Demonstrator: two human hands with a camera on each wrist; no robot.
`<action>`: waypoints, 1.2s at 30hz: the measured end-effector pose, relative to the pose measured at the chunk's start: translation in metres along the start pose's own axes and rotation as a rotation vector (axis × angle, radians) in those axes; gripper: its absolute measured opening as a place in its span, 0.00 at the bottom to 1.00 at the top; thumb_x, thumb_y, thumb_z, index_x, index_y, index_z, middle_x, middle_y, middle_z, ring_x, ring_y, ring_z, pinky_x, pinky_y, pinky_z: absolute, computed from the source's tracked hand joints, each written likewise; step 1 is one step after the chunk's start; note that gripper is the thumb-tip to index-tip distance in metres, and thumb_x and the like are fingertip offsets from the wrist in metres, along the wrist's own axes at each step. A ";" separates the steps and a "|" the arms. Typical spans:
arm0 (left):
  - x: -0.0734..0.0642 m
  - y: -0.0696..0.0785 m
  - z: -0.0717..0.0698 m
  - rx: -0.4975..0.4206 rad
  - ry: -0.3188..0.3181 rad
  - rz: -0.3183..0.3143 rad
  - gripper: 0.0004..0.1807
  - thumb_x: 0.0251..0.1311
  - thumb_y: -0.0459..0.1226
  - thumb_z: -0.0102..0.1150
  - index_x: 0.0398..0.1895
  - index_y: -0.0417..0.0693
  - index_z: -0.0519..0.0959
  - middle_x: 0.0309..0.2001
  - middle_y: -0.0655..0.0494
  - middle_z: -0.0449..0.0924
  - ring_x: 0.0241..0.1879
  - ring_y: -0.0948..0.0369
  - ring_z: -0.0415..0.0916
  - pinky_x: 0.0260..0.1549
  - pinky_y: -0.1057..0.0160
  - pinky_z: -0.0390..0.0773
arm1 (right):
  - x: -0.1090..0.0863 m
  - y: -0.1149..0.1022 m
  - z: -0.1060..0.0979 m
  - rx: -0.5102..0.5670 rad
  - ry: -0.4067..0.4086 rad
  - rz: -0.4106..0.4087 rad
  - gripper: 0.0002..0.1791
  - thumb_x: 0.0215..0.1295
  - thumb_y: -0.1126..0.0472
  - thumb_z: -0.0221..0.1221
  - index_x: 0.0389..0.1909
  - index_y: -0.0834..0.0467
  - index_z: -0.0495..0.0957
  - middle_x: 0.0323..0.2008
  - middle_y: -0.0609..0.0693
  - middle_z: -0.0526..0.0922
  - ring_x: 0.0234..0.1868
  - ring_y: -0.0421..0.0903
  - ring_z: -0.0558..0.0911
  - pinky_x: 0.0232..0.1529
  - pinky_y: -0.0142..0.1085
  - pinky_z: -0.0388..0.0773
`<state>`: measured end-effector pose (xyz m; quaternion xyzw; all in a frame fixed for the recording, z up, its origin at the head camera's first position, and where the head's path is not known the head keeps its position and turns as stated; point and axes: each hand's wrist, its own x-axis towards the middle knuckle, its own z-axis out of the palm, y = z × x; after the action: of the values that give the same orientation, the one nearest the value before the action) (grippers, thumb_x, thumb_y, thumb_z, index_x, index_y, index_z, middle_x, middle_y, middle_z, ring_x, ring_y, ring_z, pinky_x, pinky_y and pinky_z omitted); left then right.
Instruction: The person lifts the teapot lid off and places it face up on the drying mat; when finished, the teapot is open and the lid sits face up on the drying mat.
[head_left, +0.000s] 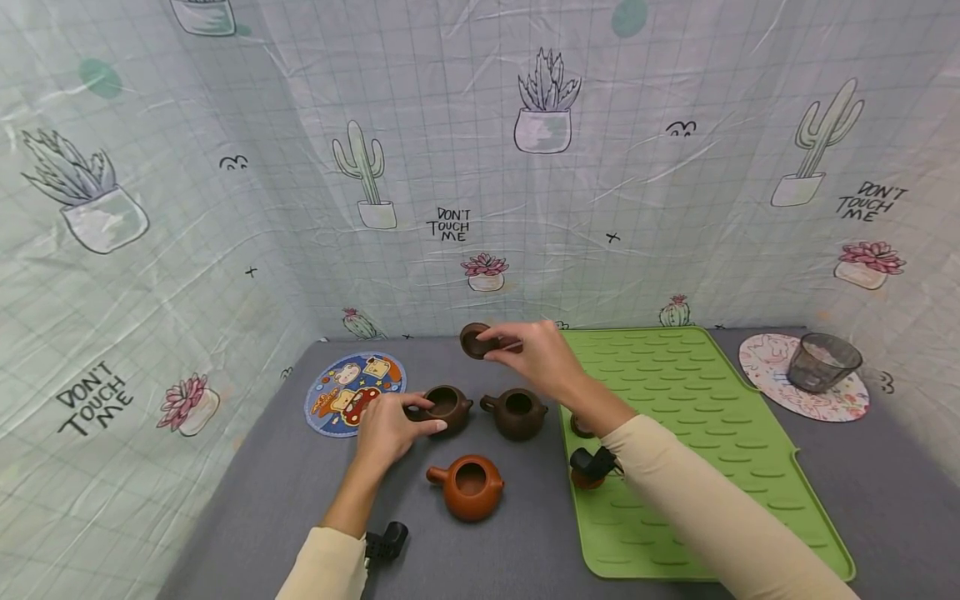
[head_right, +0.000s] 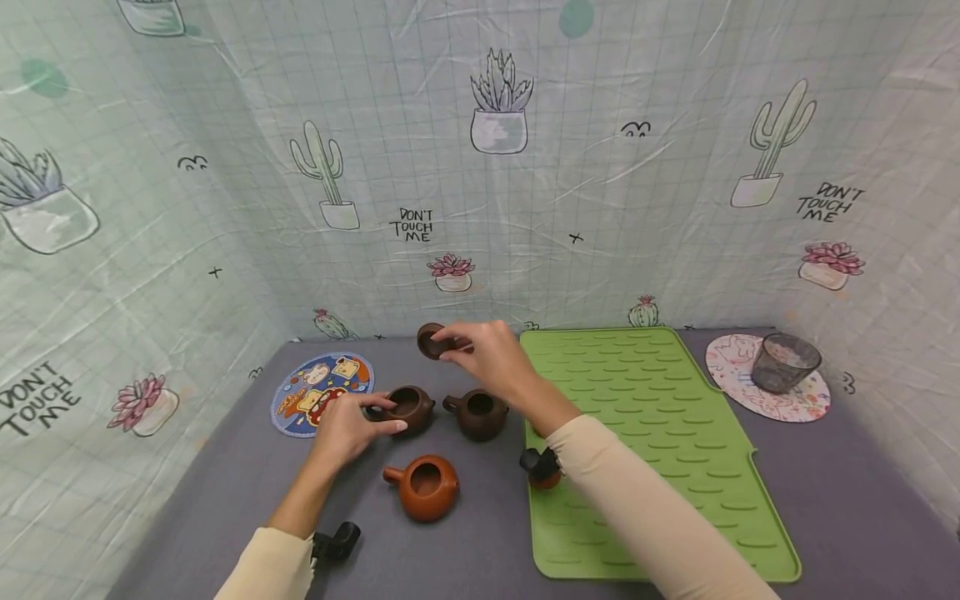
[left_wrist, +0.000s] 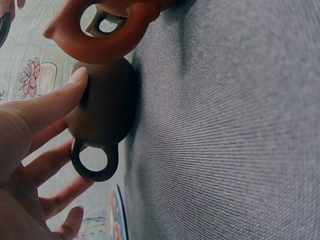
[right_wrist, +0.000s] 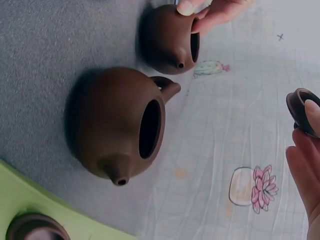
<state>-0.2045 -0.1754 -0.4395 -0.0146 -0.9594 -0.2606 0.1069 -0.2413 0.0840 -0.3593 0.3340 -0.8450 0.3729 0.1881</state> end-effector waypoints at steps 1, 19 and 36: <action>0.000 0.000 0.000 0.000 0.000 0.000 0.18 0.41 0.52 0.83 0.37 0.59 0.92 0.52 0.56 0.90 0.54 0.45 0.83 0.52 0.45 0.77 | 0.000 0.001 -0.001 -0.002 0.004 -0.001 0.14 0.60 0.63 0.72 0.48 0.53 0.89 0.43 0.51 0.92 0.39 0.46 0.92 0.39 0.31 0.88; 0.001 -0.001 0.000 -0.003 -0.004 0.000 0.19 0.41 0.51 0.83 0.38 0.59 0.92 0.52 0.57 0.90 0.56 0.46 0.83 0.52 0.46 0.78 | -0.011 0.021 -0.023 -0.028 0.024 0.071 0.14 0.60 0.62 0.72 0.48 0.53 0.89 0.45 0.51 0.92 0.42 0.47 0.91 0.41 0.34 0.88; 0.003 0.000 -0.001 0.012 -0.013 -0.006 0.18 0.41 0.51 0.83 0.38 0.60 0.92 0.53 0.58 0.89 0.56 0.46 0.83 0.51 0.47 0.78 | -0.020 0.038 -0.037 -0.037 0.066 0.054 0.14 0.61 0.64 0.70 0.48 0.55 0.88 0.45 0.53 0.92 0.41 0.50 0.91 0.42 0.40 0.89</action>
<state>-0.2068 -0.1761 -0.4380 -0.0125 -0.9616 -0.2553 0.1001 -0.2517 0.1393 -0.3661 0.2951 -0.8538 0.3730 0.2117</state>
